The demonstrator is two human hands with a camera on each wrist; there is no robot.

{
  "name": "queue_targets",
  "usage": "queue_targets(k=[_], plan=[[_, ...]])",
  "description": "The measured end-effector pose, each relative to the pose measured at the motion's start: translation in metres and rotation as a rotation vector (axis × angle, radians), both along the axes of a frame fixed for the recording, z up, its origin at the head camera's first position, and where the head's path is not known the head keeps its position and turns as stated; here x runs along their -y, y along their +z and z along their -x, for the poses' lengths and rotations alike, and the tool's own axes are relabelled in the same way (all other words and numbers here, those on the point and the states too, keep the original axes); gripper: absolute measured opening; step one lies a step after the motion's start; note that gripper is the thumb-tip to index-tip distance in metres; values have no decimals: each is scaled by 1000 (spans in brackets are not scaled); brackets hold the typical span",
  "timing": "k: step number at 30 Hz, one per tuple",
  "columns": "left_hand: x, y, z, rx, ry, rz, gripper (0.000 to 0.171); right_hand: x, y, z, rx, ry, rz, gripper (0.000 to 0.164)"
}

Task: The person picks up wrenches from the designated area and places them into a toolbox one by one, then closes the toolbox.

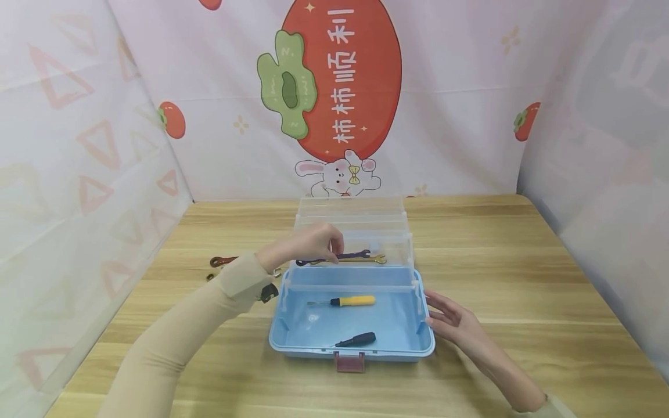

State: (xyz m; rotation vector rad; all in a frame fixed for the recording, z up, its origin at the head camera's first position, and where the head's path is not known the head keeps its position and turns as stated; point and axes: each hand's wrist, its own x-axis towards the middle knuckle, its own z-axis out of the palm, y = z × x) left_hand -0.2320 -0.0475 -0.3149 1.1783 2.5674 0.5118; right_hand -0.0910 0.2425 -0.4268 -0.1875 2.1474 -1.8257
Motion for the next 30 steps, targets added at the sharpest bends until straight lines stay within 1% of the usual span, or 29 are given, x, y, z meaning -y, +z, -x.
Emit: queue_targets(k=[3,12,14,18,23,30], plan=[[-2,-5,-1,0,-1,18,9,0,0,0,-2,-1,2,62],[-3,-20,-4,9,24,82,9,0,1,-1,-14,7,-4,62],[-3,-23,-4,12,28,90,9,0,1,-1,1,-1,-10,62],[-3,-27,-3,10,33,106,9,0,1,-2,18,-15,-27,62],[-3,-29,-1,-3,38,134,9,1,2,-1,15,-4,-8,62],[-2,-31,-1,-6,17,131,9,0,2,-1,25,2,7,63]])
